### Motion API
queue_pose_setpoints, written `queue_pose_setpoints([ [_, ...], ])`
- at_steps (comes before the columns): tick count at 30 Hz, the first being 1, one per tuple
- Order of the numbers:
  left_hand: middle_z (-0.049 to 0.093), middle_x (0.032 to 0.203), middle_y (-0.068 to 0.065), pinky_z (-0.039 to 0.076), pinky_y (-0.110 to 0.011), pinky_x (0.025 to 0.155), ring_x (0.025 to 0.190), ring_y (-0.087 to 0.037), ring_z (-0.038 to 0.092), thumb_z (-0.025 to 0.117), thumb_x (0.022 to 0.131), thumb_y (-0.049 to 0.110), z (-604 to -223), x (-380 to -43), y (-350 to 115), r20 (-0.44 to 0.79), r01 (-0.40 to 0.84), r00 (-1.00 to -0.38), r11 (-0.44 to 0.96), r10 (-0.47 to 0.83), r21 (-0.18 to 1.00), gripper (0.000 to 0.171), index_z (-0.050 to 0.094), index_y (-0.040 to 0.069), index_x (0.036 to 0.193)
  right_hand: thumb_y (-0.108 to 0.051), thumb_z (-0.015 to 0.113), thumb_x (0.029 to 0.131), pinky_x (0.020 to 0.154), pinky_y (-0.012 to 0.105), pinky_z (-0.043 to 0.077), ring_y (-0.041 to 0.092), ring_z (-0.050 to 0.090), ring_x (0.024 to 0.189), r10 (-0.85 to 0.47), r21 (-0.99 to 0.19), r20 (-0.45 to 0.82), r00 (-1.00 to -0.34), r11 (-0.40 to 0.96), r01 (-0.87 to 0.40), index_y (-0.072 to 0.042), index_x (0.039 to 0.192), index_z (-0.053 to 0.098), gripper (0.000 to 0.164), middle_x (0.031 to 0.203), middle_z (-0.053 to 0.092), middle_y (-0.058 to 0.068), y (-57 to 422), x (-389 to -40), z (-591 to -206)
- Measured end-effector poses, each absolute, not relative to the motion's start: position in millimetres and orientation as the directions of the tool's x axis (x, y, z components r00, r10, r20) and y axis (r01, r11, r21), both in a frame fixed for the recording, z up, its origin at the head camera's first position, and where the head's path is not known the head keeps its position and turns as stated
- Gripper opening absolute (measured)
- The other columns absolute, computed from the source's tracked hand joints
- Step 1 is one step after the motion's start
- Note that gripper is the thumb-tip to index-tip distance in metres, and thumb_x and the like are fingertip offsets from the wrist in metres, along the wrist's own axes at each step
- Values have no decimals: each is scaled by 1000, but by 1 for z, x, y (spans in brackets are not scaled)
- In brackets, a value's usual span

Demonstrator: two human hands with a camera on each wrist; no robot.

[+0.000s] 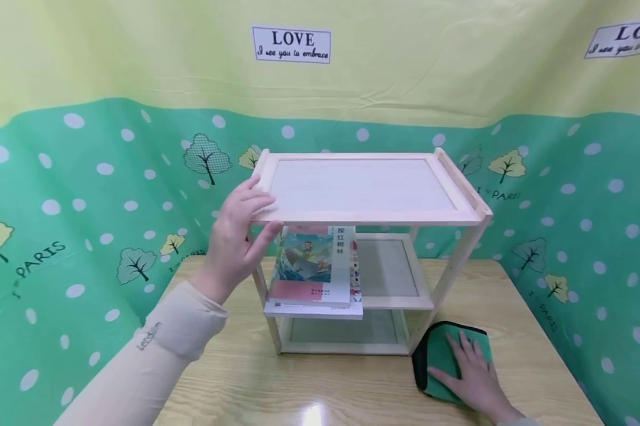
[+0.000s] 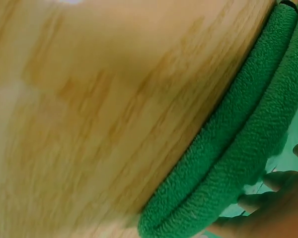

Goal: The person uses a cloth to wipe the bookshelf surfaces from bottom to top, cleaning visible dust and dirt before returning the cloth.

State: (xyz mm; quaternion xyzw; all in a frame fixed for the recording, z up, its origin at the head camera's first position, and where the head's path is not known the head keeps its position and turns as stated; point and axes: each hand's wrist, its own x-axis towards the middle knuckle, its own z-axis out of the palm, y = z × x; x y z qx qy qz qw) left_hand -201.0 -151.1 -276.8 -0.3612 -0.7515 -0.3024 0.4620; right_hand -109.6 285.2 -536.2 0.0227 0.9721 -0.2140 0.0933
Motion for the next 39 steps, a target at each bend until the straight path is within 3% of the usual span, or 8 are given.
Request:
queue_pose_setpoints([
  [9, 57, 108, -23, 45, -49, 112, 126, -44, 53, 44, 101, 51, -284, -209, -145, 949, 820, -233, 568, 215, 73, 53, 56, -1, 100, -77, 59, 79, 99, 89, -1, 64, -5, 141, 17, -410, -206, -978, 906, 102, 0, 155, 23, 113, 159, 2, 35, 289, -109, -551],
  [24, 56, 102, -22, 46, -51, 109, 120, -43, 56, 50, 100, 47, -286, -209, -137, 974, 840, -192, 534, 121, 99, 47, 56, 0, 96, -72, 60, 81, 99, 86, -9, 58, -14, 144, 29, -469, -159, -987, 877, 102, -1, 155, 24, 109, 162, -2, 29, 287, -103, -565],
  [34, 56, 102, -22, 45, -51, 110, 120, -42, 55, 50, 99, 48, -286, -209, -135, 975, 843, -195, 527, 106, 111, 46, 55, 1, 97, -77, 56, 79, 99, 85, 9, 57, 1, 143, 40, -406, -155, -987, 908, 101, -4, 153, 29, 108, 162, 5, 29, 286, -105, -563],
  [39, 56, 101, -22, 45, -51, 109, 119, -42, 55, 51, 99, 48, -286, -210, -135, 978, 846, -188, 521, 92, 113, 46, 56, 2, 96, -73, 56, 83, 97, 84, 18, 55, 12, 139, 26, -340, -136, -990, 938, 71, -6, 151, 37, 96, 160, 13, 29, 285, -108, -561],
])
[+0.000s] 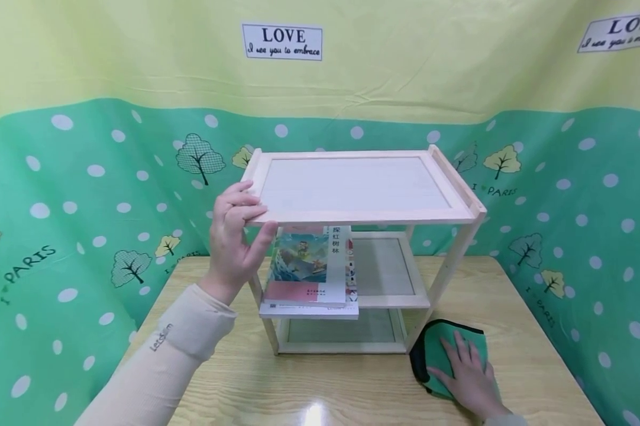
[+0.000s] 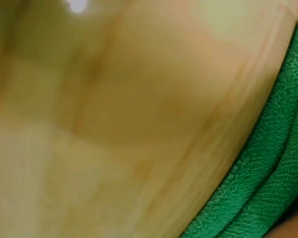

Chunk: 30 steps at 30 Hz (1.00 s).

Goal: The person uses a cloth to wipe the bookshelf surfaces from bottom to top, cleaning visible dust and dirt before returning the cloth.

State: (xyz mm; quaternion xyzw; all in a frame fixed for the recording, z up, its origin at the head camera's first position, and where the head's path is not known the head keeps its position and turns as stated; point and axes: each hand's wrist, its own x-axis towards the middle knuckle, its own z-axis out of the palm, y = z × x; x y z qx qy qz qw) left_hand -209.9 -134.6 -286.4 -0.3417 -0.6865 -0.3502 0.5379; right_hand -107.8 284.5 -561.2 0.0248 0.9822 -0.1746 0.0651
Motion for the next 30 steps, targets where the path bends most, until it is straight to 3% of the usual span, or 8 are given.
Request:
queue_pose_setpoints([
  [6, 56, 101, -22, 45, -50, 109, 118, -41, 55, 51, 99, 49, -286, -209, -136, 977, 840, -198, 528, 85, 124, 48, 55, 1, 97, -65, 60, 86, 92, 79, 28, 51, 19, 135, 5, -331, -127, -992, 942, 47, -11, 143, 51, 79, 157, 21, 28, 283, -111, -554],
  [12, 56, 111, -25, 45, -47, 110, 121, -40, 54, 50, 97, 53, -286, -207, -137, 961, 829, -266, 527, 73, 189, 54, 47, 1, 109, -52, 69, 85, 83, 67, 38, 49, 27, 131, -6, -346, -94, -996, 938, 27, -12, 133, 60, 63, 150, 32, 29, 283, -111, -549],
  [18, 55, 117, -26, 45, -47, 111, 124, -38, 53, 50, 96, 55, -287, -207, -137, 950, 832, -303, 505, 69, 229, 55, 43, 3, 113, -46, 71, 86, 75, 55, 40, 46, 32, 127, -12, -352, -70, -997, 936, 14, -13, 128, 63, 54, 145, 37, 28, 283, -112, -549],
  [30, 54, 105, -21, 40, -49, 114, 126, -39, 51, 53, 96, 51, -289, -209, -136, 952, 864, -302, 438, 60, 246, 54, 38, 0, 102, -23, 71, 89, 71, 53, 46, 51, 37, 122, -27, -381, 1, -1000, 924, -25, -13, 116, 66, 29, 136, 46, 23, 282, -105, -550],
])
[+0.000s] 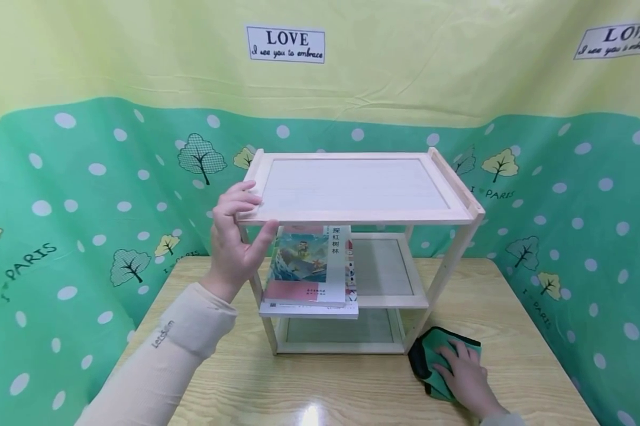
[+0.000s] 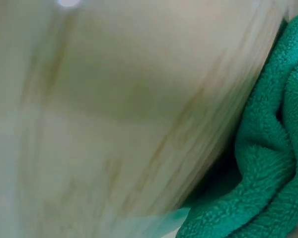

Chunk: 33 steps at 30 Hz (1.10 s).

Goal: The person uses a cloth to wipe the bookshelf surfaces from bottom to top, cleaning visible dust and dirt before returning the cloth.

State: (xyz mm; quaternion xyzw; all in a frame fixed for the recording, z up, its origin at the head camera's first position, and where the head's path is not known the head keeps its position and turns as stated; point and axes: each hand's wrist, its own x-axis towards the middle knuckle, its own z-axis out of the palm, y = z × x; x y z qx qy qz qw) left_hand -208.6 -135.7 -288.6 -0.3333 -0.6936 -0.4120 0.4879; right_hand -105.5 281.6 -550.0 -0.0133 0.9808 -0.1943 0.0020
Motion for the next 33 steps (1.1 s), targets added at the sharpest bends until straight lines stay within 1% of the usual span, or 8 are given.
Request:
queue_pose_setpoints([
  [6, 54, 106, -20, 41, -49, 114, 126, -40, 50, 54, 97, 50, -290, -210, -135, 953, 871, -296, 429, 68, 240, 50, 37, 2, 100, -16, 71, 89, 74, 56, 49, 48, 42, 115, 9, -451, 53, -999, 892, -16, -13, 106, 68, 18, 129, 51, 23, 281, -98, -550],
  [9, 54, 105, -21, 41, -50, 114, 125, -40, 51, 55, 97, 48, -290, -211, -134, 956, 878, -287, 418, 67, 234, 49, 38, 2, 99, -13, 72, 88, 77, 52, 48, 46, 46, 111, 13, -482, 76, -997, 876, -25, -14, 100, 68, 13, 124, 53, 22, 282, -95, -549],
  [12, 54, 104, -21, 41, -50, 114, 125, -40, 51, 56, 97, 47, -290, -212, -134, 958, 882, -278, 413, 63, 228, 48, 38, 3, 98, -11, 72, 87, 80, 47, 45, 42, 47, 110, 14, -507, 83, -996, 861, -30, -14, 97, 67, 11, 120, 55, 19, 283, -91, -549],
  [17, 54, 103, -21, 41, -50, 114, 123, -40, 52, 56, 96, 47, -289, -212, -134, 962, 885, -268, 408, 58, 223, 47, 38, 4, 96, -7, 73, 85, 77, 38, 42, 34, 47, 104, -5, -489, 107, -994, 870, -58, -15, 94, 67, 14, 112, 55, 13, 282, -87, -550],
  [20, 55, 101, -21, 41, -50, 114, 122, -40, 53, 57, 96, 47, -289, -212, -134, 963, 887, -264, 405, 50, 222, 47, 39, 4, 95, -6, 75, 84, 76, 35, 41, 31, 47, 101, -19, -472, 132, -991, 878, -79, -16, 93, 67, 15, 110, 56, 11, 281, -86, -551],
  [28, 55, 99, -20, 41, -50, 113, 121, -39, 54, 58, 95, 49, -287, -212, -134, 966, 888, -257, 401, 30, 224, 48, 39, 4, 94, -5, 73, 84, 79, 37, 45, 26, 52, 99, -54, -465, 109, -993, 880, -99, -16, 94, 66, 17, 104, 56, 4, 276, -84, -550],
  [33, 55, 99, -20, 42, -50, 113, 120, -40, 54, 58, 95, 48, -287, -212, -134, 967, 890, -253, 399, 28, 221, 48, 39, 4, 93, 0, 71, 85, 79, 36, 49, 24, 55, 98, -62, -486, 89, -994, 869, -97, -13, 96, 64, 19, 103, 56, 5, 273, -81, -550],
])
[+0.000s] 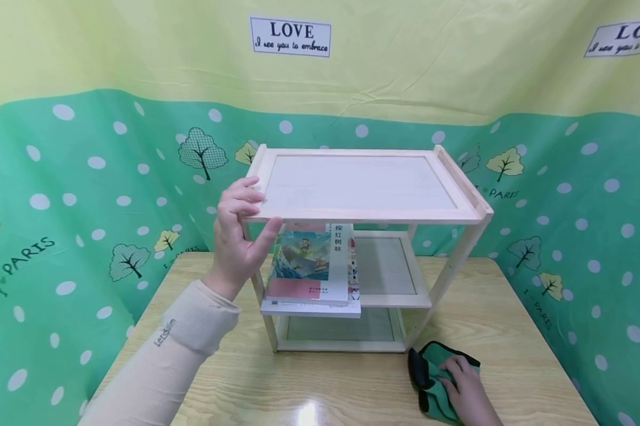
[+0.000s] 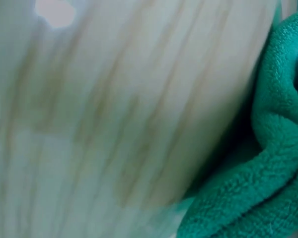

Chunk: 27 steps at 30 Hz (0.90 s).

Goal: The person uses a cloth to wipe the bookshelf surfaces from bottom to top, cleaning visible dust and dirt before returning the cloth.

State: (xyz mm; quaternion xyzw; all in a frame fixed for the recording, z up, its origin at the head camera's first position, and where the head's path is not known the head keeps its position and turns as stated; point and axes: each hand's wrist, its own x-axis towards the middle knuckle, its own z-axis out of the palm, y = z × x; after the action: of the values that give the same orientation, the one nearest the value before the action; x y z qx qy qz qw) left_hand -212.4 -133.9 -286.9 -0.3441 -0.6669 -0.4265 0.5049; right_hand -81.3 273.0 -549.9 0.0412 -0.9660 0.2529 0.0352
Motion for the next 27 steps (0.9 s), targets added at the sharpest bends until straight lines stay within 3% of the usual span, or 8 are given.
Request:
queue_pose_setpoints([
  [11, 55, 99, -20, 42, -50, 112, 120, -38, 54, 59, 95, 46, -286, -213, -135, 970, 898, -240, 388, 37, 207, 46, 40, 4, 93, 7, 69, 83, 81, 28, 54, 19, 58, 99, -61, -571, 80, -995, 815, -96, -16, 91, 61, 26, 101, 56, 1, 258, -74, -549],
  [20, 55, 99, -19, 42, -49, 112, 121, -37, 55, 58, 95, 46, -285, -213, -135, 970, 897, -239, 391, 40, 205, 46, 39, 4, 93, 6, 68, 84, 87, 31, 55, 15, 56, 103, -48, -604, 81, -996, 792, -87, -16, 91, 60, 25, 107, 56, -1, 241, -71, -537],
  [27, 55, 99, -19, 42, -49, 112, 121, -36, 54, 58, 95, 46, -286, -212, -135, 969, 895, -243, 395, 39, 209, 46, 40, 4, 93, 6, 65, 87, 92, 43, 54, 27, 57, 110, -54, -637, 22, -998, 769, -55, -14, 93, 61, 21, 113, 56, 7, 233, -72, -525],
])
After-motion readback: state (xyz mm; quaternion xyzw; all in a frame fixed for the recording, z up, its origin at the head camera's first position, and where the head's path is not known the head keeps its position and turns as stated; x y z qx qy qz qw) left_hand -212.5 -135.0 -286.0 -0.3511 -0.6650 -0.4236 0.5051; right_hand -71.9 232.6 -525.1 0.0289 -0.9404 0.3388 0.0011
